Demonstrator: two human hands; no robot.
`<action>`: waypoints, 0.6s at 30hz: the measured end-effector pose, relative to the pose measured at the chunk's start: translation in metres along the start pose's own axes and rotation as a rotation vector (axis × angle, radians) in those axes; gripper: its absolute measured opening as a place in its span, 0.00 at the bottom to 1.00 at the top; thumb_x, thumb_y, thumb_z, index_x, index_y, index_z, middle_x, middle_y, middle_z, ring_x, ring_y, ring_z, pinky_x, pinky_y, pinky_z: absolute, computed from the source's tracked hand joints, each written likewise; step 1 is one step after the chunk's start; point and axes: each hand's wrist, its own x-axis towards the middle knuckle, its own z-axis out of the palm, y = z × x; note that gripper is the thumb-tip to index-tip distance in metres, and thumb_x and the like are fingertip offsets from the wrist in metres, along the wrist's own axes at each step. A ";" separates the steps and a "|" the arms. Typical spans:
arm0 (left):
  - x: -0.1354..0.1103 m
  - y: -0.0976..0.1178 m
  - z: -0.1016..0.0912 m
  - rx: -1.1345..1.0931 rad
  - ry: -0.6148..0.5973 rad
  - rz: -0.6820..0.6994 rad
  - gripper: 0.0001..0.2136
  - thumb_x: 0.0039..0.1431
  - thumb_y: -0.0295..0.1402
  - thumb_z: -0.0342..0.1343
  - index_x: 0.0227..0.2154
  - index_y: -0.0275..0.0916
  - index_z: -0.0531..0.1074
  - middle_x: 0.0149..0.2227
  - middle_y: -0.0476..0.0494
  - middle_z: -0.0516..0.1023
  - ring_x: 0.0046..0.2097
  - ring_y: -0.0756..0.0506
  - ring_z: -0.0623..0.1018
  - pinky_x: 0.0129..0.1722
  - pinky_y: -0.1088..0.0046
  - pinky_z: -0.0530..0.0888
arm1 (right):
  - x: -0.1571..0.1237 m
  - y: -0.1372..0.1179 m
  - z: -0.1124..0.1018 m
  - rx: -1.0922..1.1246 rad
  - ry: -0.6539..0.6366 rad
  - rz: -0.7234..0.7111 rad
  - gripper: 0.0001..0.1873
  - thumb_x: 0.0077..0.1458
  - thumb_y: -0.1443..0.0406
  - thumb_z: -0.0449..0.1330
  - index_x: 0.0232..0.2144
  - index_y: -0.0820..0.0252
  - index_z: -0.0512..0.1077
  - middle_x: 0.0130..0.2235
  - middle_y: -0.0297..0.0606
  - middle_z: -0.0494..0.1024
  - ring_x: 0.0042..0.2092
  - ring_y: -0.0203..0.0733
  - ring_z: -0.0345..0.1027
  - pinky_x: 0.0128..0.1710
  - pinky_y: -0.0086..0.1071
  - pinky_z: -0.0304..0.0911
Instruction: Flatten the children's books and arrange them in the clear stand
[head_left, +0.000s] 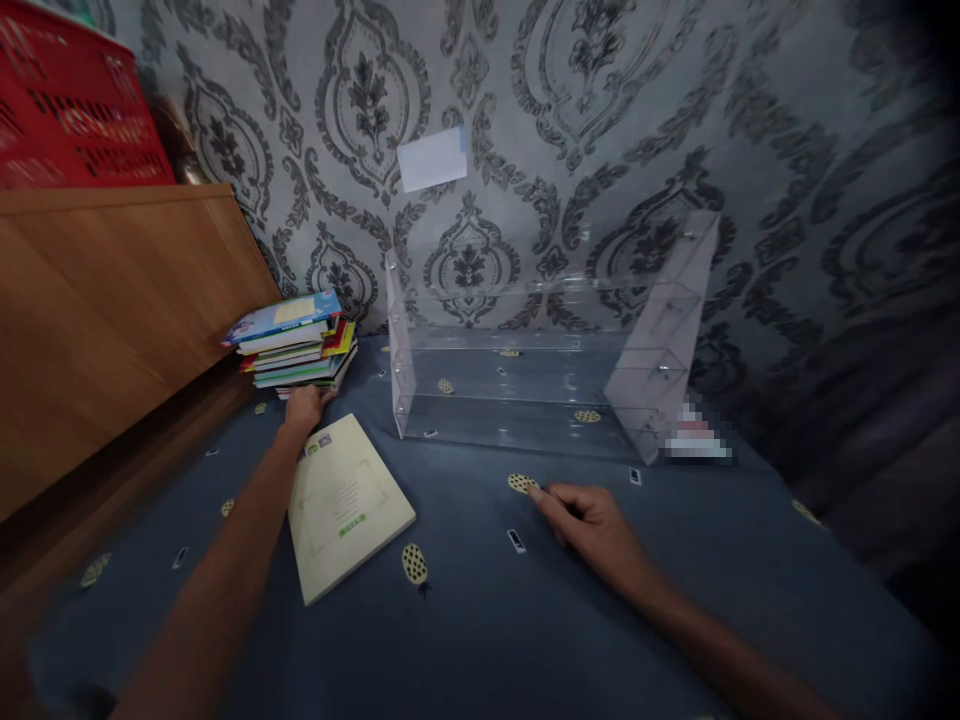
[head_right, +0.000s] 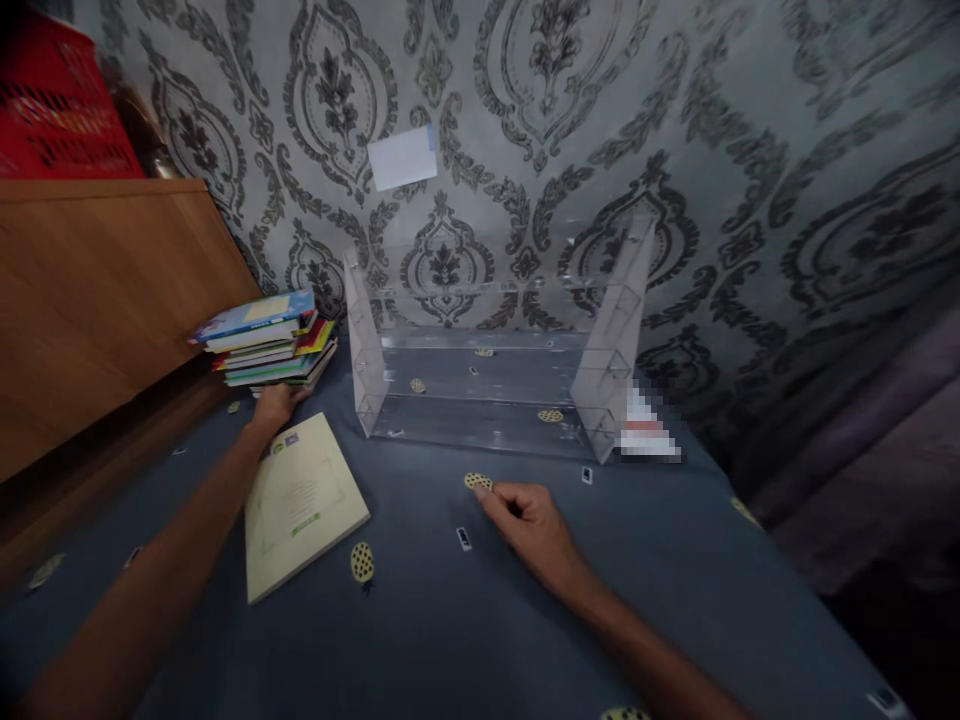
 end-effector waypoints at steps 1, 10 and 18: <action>0.001 0.000 -0.001 0.010 -0.003 -0.028 0.24 0.70 0.46 0.47 0.49 0.33 0.80 0.44 0.26 0.82 0.50 0.34 0.79 0.51 0.60 0.72 | 0.000 0.000 0.000 0.006 0.004 -0.009 0.36 0.56 0.37 0.52 0.12 0.55 0.54 0.15 0.29 0.54 0.21 0.33 0.49 0.23 0.31 0.47; 0.006 0.013 -0.011 -0.019 -0.015 -0.114 0.21 0.68 0.45 0.50 0.45 0.32 0.80 0.47 0.24 0.81 0.52 0.34 0.78 0.50 0.64 0.71 | 0.001 0.001 0.002 0.005 0.016 -0.049 0.35 0.57 0.39 0.52 0.12 0.54 0.52 0.16 0.28 0.53 0.20 0.32 0.47 0.22 0.31 0.45; -0.031 -0.011 -0.028 -0.171 -0.099 0.033 0.22 0.69 0.42 0.42 0.45 0.35 0.79 0.47 0.41 0.83 0.47 0.42 0.79 0.48 0.70 0.73 | 0.000 -0.001 0.003 0.013 0.006 -0.034 0.33 0.56 0.41 0.53 0.13 0.54 0.51 0.16 0.28 0.53 0.21 0.33 0.48 0.24 0.31 0.46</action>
